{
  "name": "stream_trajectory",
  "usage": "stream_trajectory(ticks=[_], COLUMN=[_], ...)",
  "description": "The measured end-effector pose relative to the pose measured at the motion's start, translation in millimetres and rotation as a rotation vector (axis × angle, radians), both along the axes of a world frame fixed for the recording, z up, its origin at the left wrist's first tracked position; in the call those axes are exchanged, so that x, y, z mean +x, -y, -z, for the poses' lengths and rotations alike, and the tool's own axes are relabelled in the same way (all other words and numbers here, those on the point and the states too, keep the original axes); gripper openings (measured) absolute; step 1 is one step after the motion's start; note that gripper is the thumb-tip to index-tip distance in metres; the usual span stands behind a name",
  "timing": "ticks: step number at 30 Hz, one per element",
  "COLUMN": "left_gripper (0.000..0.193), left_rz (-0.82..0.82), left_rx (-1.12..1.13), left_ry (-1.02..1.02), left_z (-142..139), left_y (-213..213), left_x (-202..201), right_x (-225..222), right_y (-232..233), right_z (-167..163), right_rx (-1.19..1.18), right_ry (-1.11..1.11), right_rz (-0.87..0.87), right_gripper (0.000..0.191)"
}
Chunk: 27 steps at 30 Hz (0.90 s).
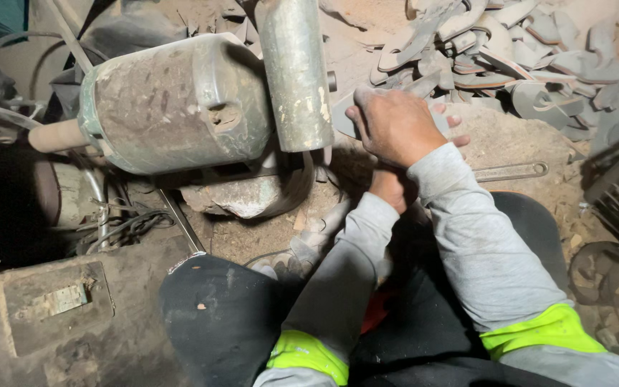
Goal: The person sits on the floor and uses a bench grinder to smooth the edges of a gray shoe sole or insole. They repeatedly press the edges against the rotating wheel, turning the part to work different sides.
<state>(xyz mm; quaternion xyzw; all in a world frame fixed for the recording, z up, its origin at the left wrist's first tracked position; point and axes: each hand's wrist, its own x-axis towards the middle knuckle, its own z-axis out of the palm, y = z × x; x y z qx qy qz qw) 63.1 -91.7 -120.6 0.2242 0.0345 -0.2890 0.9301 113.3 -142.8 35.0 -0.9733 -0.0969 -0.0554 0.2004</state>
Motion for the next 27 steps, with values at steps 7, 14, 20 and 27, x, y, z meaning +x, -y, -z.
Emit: stream_trajectory(ticks=[7,14,20,27], left_gripper=[0.009,0.023,0.019,0.014], left_rz=[-0.110,-0.114,-0.069,-0.044], left_rx=[0.188,0.183,0.322,0.289], left_ry=[0.116,0.111,0.168,0.041], left_z=[7,-21,-49,-59], left_y=[-45,-83,-104,-105], left_x=[-18,-27,-13,-8], right_x=[-9,-14,-4,0], right_y=[-6,-20,-28,-31], right_z=[16,34,38,33], right_rx=[0.314,0.573,0.701,0.708], right_ry=[-0.011,0.080,0.086,0.138], right_rz=[0.038,0.047,0.121,0.152], right_gripper=[0.026,0.020,0.018,0.018])
